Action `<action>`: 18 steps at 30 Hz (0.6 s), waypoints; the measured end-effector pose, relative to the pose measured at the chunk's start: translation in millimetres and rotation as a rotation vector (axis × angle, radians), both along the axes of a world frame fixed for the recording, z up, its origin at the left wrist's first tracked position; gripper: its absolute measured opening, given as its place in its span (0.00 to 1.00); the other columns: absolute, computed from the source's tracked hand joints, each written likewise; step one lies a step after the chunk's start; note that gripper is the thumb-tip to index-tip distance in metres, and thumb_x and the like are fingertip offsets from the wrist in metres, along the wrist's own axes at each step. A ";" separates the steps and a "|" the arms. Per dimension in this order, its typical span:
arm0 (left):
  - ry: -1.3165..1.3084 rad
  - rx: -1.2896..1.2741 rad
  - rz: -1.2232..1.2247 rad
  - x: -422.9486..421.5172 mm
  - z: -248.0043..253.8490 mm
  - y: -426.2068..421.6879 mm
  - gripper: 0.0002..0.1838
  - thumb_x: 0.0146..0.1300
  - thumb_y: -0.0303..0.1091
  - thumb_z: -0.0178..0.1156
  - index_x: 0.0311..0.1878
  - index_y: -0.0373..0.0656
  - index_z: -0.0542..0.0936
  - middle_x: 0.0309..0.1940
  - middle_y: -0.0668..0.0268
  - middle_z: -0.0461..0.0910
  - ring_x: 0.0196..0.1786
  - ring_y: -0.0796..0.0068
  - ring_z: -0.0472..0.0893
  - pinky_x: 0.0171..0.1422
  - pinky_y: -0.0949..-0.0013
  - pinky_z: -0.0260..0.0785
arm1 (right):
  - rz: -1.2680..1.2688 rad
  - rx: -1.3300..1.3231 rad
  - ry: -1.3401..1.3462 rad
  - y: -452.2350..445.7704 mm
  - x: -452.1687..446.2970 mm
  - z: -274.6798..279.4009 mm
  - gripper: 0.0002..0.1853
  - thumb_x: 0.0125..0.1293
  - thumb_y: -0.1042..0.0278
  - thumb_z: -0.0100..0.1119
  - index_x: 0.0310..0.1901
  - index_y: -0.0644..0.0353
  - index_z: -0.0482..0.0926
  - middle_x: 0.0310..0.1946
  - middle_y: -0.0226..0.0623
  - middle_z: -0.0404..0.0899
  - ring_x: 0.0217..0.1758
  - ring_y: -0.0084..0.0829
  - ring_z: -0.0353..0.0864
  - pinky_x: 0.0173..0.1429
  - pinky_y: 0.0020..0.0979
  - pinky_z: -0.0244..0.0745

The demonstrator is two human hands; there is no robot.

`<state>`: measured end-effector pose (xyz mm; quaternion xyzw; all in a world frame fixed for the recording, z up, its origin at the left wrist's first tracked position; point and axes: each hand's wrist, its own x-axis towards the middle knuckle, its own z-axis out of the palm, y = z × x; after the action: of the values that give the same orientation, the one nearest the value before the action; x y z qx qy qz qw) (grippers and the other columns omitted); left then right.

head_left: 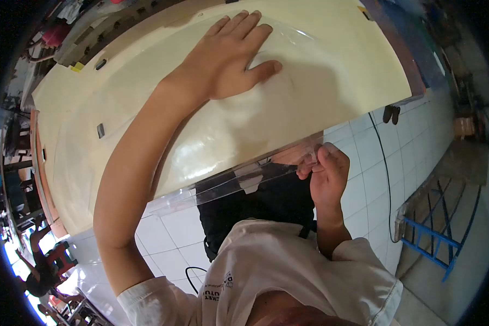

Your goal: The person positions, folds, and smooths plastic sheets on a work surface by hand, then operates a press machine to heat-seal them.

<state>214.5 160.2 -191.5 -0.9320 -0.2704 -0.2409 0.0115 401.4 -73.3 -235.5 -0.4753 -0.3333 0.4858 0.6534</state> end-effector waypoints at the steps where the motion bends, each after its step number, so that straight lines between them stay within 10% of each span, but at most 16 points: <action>1: -0.023 0.014 0.009 0.4 -1.4 -1.0 0.37 0.71 0.60 0.53 0.67 0.33 0.74 0.73 0.37 0.66 0.77 0.38 0.65 0.82 0.48 0.54 | 0.007 0.014 -0.002 -1.0 -0.4 -0.2 0.20 0.78 0.59 0.55 0.30 0.64 0.79 0.21 0.39 0.80 0.19 0.33 0.80 0.28 0.33 0.78; 18: 0.092 -0.077 -0.035 -4.5 30.8 -9.7 0.36 0.73 0.55 0.53 0.66 0.27 0.71 0.70 0.29 0.65 0.73 0.30 0.66 0.79 0.44 0.57 | 0.055 0.076 -0.071 -3.8 2.5 -5.0 0.25 0.83 0.55 0.43 0.35 0.67 0.81 0.28 0.45 0.86 0.24 0.34 0.85 0.27 0.31 0.78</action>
<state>210.0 150.5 -160.7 -0.9464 -0.2625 -0.1875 -0.0162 404.0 -77.2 -240.5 -0.4576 -0.3872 0.4733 0.6455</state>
